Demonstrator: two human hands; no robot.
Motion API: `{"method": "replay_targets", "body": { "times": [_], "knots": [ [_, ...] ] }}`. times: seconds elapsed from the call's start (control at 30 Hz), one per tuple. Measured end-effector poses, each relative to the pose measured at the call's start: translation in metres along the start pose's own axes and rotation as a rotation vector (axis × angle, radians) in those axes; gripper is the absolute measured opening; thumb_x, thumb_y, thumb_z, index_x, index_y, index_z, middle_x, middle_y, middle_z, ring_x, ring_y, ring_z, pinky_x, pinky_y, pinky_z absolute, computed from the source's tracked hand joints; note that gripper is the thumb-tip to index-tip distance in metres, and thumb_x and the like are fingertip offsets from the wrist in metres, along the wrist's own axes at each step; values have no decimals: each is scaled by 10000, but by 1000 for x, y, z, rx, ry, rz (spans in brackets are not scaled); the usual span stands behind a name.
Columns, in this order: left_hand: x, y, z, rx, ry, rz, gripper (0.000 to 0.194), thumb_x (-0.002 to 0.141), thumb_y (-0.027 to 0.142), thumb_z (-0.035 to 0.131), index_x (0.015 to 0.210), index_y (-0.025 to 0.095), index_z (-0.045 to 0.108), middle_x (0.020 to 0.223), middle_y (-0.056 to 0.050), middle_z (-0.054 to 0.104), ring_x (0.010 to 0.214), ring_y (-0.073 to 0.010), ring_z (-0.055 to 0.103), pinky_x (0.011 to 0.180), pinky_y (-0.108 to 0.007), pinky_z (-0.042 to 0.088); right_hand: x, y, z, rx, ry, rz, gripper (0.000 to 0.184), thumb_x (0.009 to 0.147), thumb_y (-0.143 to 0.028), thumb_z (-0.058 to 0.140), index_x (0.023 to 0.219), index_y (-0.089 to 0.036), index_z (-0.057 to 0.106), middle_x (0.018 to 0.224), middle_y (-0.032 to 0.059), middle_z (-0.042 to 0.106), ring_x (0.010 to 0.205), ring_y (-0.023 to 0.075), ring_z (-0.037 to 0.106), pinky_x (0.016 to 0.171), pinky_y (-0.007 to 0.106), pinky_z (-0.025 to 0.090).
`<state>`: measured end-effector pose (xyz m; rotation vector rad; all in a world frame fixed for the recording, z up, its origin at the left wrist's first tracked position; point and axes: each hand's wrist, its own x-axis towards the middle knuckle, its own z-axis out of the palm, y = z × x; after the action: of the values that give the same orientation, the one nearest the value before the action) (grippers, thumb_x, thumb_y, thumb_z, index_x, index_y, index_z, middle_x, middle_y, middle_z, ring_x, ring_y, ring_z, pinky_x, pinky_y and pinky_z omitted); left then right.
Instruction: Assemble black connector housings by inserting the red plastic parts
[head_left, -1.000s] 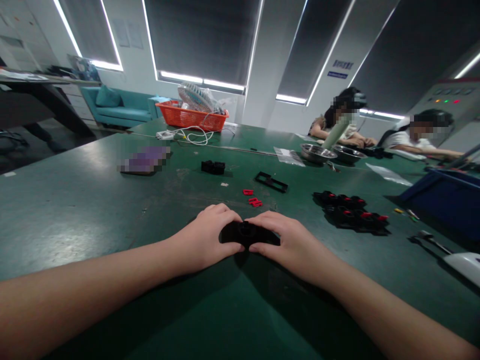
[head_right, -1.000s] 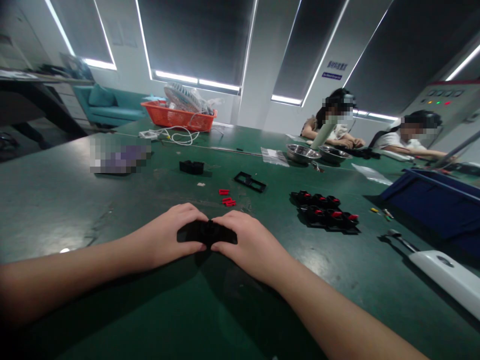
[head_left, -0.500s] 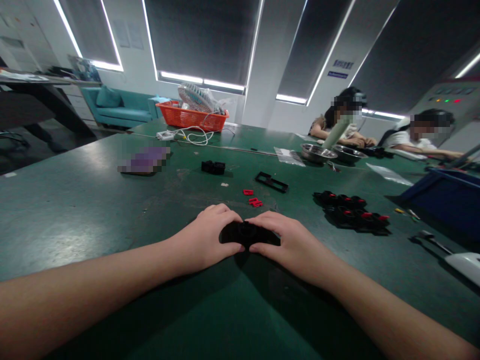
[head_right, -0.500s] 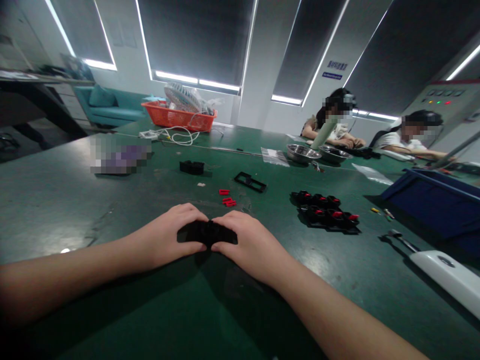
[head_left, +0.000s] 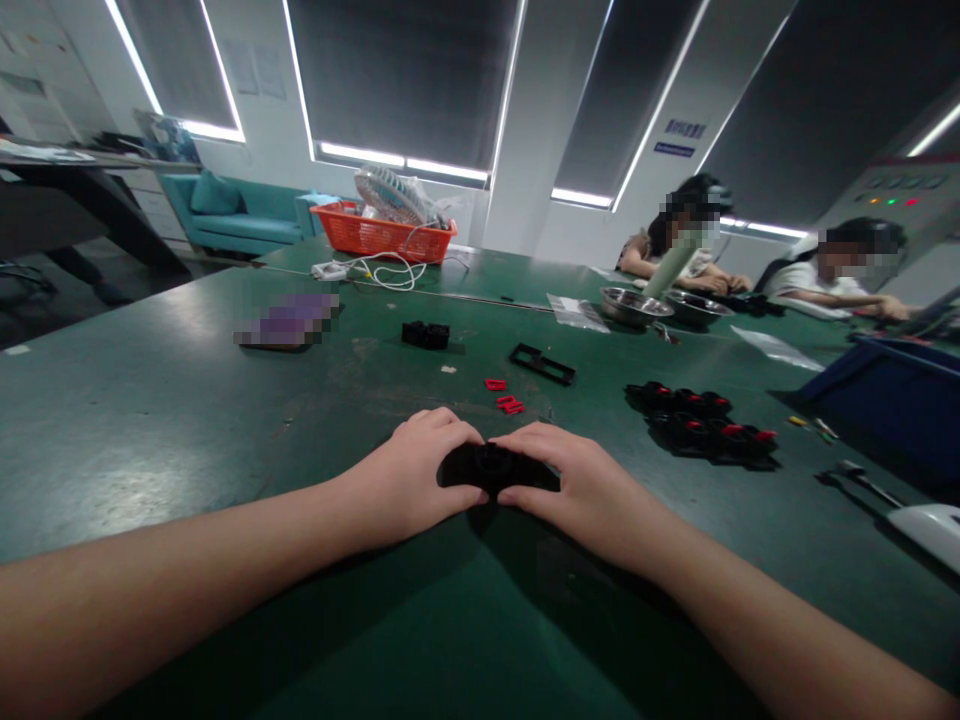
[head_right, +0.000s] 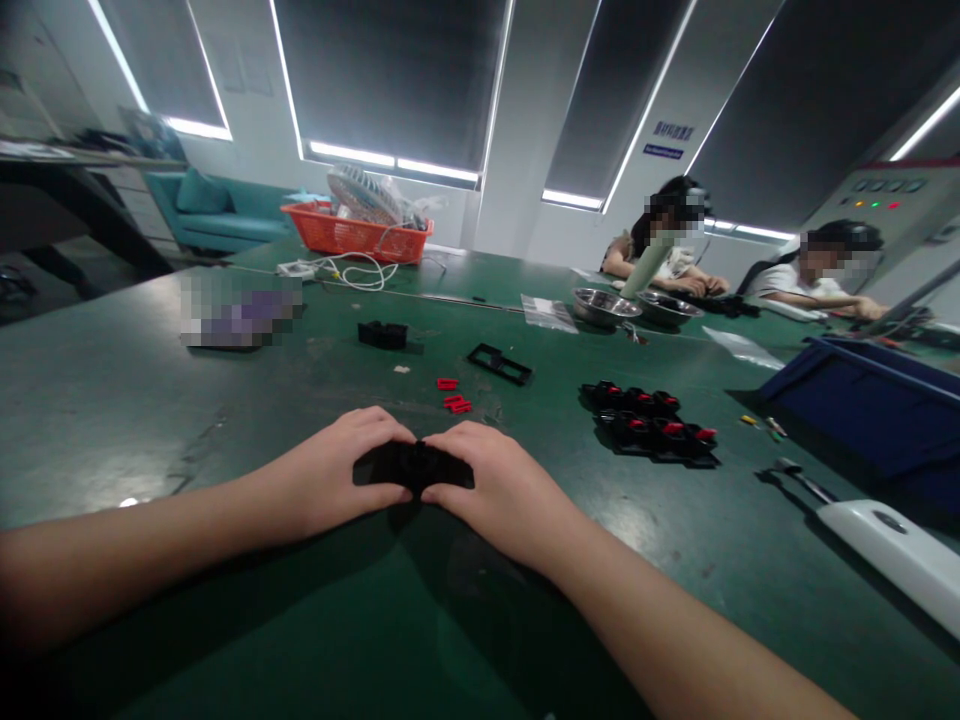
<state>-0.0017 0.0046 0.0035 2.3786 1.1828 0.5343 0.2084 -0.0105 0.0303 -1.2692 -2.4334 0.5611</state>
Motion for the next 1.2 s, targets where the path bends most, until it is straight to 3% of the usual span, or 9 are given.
{"method": "replay_targets", "body": {
  "times": [0.33, 1.2],
  "knots": [
    [-1, 1, 0, -13, 24, 18, 281, 772, 243, 730, 1036, 202, 645, 1088, -83, 644, 1075, -278, 571, 971, -462, 469, 0, -3, -1, 22, -2, 28, 352, 782, -111, 736, 1125, -184, 706, 1096, 80, 716, 1043, 225, 642, 933, 377, 488],
    [-2, 4, 0, -110, -43, -61, 323, 782, 197, 715, 1093, 212, 633, 1141, -72, 605, 1127, -285, 512, 1008, -484, 413, 1, 2, 0, 102, -65, 77, 417, 774, -65, 733, 1176, -167, 686, 1174, 73, 694, 1121, 218, 597, 1007, 379, 447]
  ]
}}
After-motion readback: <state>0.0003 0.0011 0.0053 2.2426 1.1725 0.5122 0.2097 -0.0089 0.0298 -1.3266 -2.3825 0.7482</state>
